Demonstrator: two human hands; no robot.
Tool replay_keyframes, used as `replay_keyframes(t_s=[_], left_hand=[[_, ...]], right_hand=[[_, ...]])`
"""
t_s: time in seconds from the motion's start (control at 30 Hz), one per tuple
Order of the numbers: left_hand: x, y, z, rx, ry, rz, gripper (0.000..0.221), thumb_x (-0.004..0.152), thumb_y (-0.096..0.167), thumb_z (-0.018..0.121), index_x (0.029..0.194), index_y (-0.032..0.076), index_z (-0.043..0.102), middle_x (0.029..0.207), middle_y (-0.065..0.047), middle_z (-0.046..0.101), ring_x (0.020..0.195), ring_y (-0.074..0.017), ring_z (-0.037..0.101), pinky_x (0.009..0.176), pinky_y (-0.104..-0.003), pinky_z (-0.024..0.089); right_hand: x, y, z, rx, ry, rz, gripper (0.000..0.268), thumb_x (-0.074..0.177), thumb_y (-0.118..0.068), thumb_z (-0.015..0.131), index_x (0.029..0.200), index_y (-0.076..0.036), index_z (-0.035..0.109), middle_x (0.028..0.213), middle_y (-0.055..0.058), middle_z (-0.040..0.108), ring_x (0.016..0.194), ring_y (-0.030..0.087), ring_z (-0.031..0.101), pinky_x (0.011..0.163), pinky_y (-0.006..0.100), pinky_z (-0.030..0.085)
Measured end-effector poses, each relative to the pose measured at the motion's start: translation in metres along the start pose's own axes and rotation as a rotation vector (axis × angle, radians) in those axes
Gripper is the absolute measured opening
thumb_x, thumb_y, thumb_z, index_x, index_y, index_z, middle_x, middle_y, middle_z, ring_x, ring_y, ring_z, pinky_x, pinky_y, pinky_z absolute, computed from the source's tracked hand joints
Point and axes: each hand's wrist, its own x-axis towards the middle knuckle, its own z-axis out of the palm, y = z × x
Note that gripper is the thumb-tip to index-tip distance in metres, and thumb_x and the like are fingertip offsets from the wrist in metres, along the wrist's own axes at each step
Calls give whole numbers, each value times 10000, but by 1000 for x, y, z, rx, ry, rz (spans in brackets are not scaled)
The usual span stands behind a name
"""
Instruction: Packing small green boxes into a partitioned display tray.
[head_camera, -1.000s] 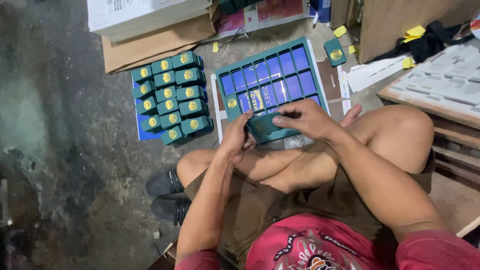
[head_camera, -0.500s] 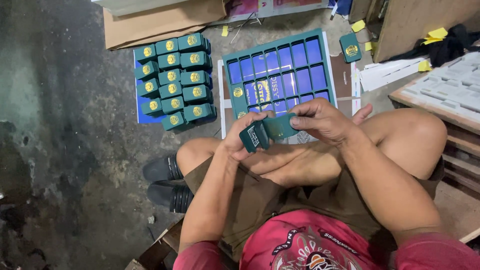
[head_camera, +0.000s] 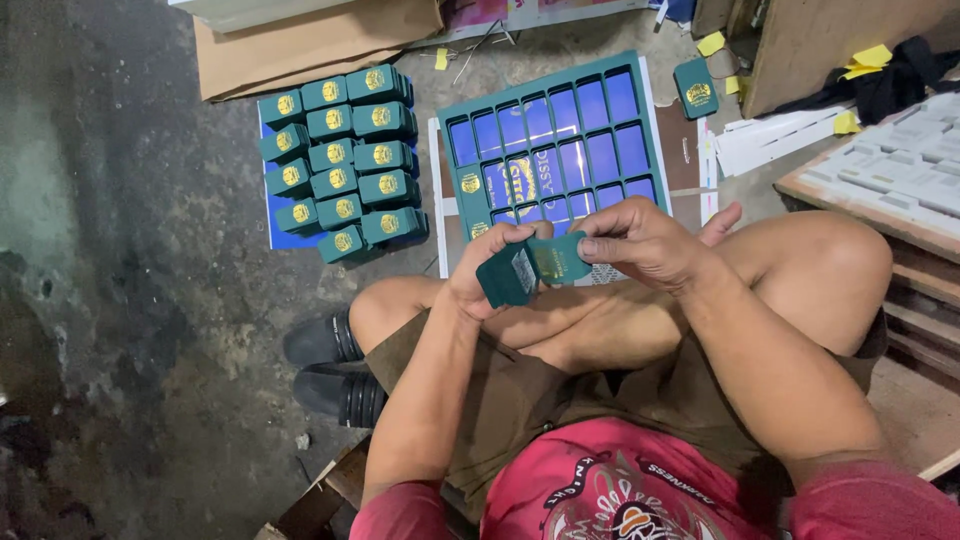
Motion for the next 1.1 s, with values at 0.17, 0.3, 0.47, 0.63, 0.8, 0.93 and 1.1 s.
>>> replay_keyframes(t_s=[0.17,0.3,0.47,0.63,0.8,0.93,1.1], left_hand=[[-1,-7,-6,224,209,200,216,1014,205,510,1009,24,628,645,-59,471,473,-118,485,421,-204,399],[-3,-3,5,961,409,761,325,1159,287,364,1104,54,583,1023,-127,671,646,-89,565,573,-194,468],[-12,-2,3,1602,216,1079,229,1116,248,439,1156,52,549,1204,-127,605,1081,-314,662,938,-390,566],[-14,-9,0,1800,125,1100,248,1091,253,473,1174,37,561,1304,-154,595,1179,-343,662,1002,-433,565],[-7,-17,-3,775,647,484,742,1110,557,301,1544,-42,358,1437,-334,498,723,-204,589,632,-303,573],[2,-28,-17,442,625,406,729,1102,594,345,1552,28,441,1213,-294,541,645,-199,660,459,-212,550],[8,-27,-13,491,719,433,535,1094,441,473,1478,81,567,1282,-252,456,653,-268,677,409,-215,545]], right_hand=[[5,12,-7,-41,95,1,116,975,-22,697,947,71,761,949,184,775,916,212,711,830,372,607],[18,-7,3,20,230,254,571,1078,-458,509,1276,73,583,1278,227,595,1085,348,691,823,509,678],[16,21,-21,129,119,436,758,996,-545,566,1308,145,542,1173,316,656,868,360,773,578,368,696],[16,24,-11,135,204,369,153,955,-52,659,1057,61,647,1004,196,707,746,360,782,508,372,678],[24,27,-3,-261,301,177,101,959,-7,710,982,88,684,769,179,691,699,272,776,559,378,697],[26,32,3,-78,418,317,177,971,-46,709,831,26,628,678,193,694,593,240,757,552,314,685],[25,32,9,-111,456,281,194,942,-61,728,793,-6,617,681,110,675,599,203,750,560,284,678]])
